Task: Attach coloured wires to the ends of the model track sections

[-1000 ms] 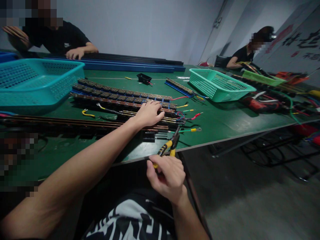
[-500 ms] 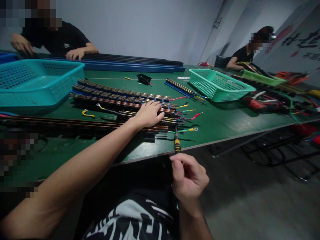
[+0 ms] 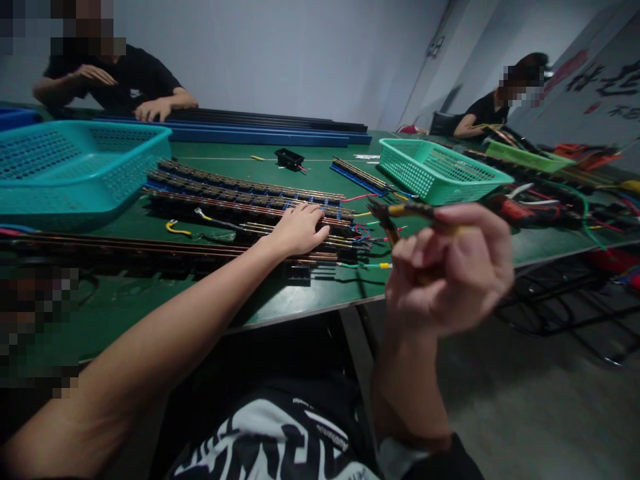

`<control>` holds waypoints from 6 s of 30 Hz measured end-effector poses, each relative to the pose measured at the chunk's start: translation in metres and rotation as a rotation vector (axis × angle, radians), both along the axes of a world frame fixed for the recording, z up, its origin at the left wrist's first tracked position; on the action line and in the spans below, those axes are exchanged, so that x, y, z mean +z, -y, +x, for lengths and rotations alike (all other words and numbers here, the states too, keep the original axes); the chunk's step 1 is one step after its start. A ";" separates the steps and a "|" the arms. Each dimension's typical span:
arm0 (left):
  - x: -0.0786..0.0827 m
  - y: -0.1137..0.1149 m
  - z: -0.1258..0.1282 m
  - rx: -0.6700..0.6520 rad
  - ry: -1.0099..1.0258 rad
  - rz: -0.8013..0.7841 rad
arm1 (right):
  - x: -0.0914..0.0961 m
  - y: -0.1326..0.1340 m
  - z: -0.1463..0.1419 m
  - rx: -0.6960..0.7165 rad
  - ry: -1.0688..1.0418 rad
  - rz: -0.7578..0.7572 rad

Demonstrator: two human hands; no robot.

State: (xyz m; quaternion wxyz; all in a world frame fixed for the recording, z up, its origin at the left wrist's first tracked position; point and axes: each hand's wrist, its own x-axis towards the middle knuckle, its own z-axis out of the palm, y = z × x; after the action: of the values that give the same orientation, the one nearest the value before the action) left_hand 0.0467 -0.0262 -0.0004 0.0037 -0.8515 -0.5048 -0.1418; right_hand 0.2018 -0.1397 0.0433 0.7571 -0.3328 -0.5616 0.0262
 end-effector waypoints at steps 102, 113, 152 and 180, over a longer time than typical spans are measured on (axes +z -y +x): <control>-0.002 0.001 0.001 -0.009 -0.002 0.001 | -0.063 -0.075 0.004 -0.036 0.218 -0.332; 0.000 0.002 0.001 -0.008 -0.018 0.015 | -0.059 -0.086 0.010 0.036 -0.419 -0.209; -0.001 0.001 0.001 -0.014 -0.004 -0.006 | -0.061 -0.043 0.010 -0.018 -0.086 -0.273; -0.004 -0.001 0.001 -0.010 -0.034 0.023 | -0.055 -0.041 0.002 0.095 -0.640 -0.214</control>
State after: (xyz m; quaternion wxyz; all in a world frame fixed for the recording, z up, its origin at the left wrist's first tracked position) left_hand 0.0478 -0.0257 -0.0044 0.0213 -0.8563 -0.4986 -0.1330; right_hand 0.2035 -0.0987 -0.0120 0.8537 -0.3585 -0.3046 0.2234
